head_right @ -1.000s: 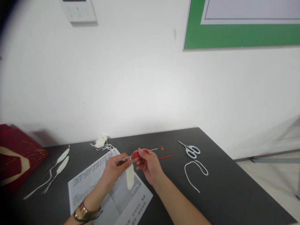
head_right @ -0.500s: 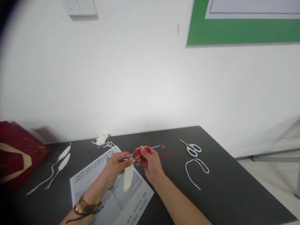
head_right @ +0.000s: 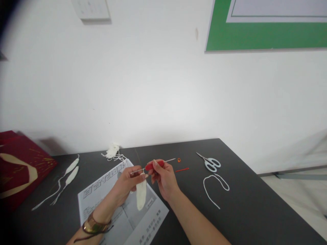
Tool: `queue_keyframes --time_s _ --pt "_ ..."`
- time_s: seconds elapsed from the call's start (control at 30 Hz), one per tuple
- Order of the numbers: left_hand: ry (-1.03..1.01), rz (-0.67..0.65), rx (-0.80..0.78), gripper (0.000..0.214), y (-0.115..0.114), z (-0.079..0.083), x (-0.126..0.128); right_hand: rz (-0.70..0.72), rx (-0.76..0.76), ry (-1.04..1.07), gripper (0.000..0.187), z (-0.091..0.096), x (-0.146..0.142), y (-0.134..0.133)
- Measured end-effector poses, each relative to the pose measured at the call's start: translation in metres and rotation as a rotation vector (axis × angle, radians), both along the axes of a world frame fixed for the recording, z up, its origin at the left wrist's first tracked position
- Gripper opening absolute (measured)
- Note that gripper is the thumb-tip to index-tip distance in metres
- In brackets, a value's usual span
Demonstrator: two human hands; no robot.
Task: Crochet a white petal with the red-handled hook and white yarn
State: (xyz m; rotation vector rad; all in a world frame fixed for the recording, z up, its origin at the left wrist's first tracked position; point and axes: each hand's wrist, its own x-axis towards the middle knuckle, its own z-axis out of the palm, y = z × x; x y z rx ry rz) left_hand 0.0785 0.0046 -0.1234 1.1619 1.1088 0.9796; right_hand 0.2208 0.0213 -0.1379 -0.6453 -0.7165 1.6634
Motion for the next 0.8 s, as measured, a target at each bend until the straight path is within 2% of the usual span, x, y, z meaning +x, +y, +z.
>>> queue_keyframes --time_s 0.2,0.43,0.57,0.73,0.8 --pt "0.018 -0.128 -0.059 0.026 -0.002 0.006 -0.004 -0.022 0.000 0.002 0.022 -0.003 -0.004 -0.002" --pt "0.000 -0.176 -0.057 0.020 -0.002 0.005 -0.002 -0.035 -0.022 0.031 0.023 -0.003 -0.005 -0.003" --pt "0.018 -0.161 -0.010 0.020 -0.002 0.003 0.002 -0.021 -0.005 0.044 0.022 -0.001 -0.005 -0.002" --pt "-0.024 -0.045 0.069 0.025 0.001 -0.005 0.001 0.009 0.008 0.074 0.020 0.001 -0.002 0.000" --pt "-0.063 -0.040 0.077 0.025 0.001 -0.005 0.001 0.004 -0.006 0.105 0.018 0.003 0.001 0.001"
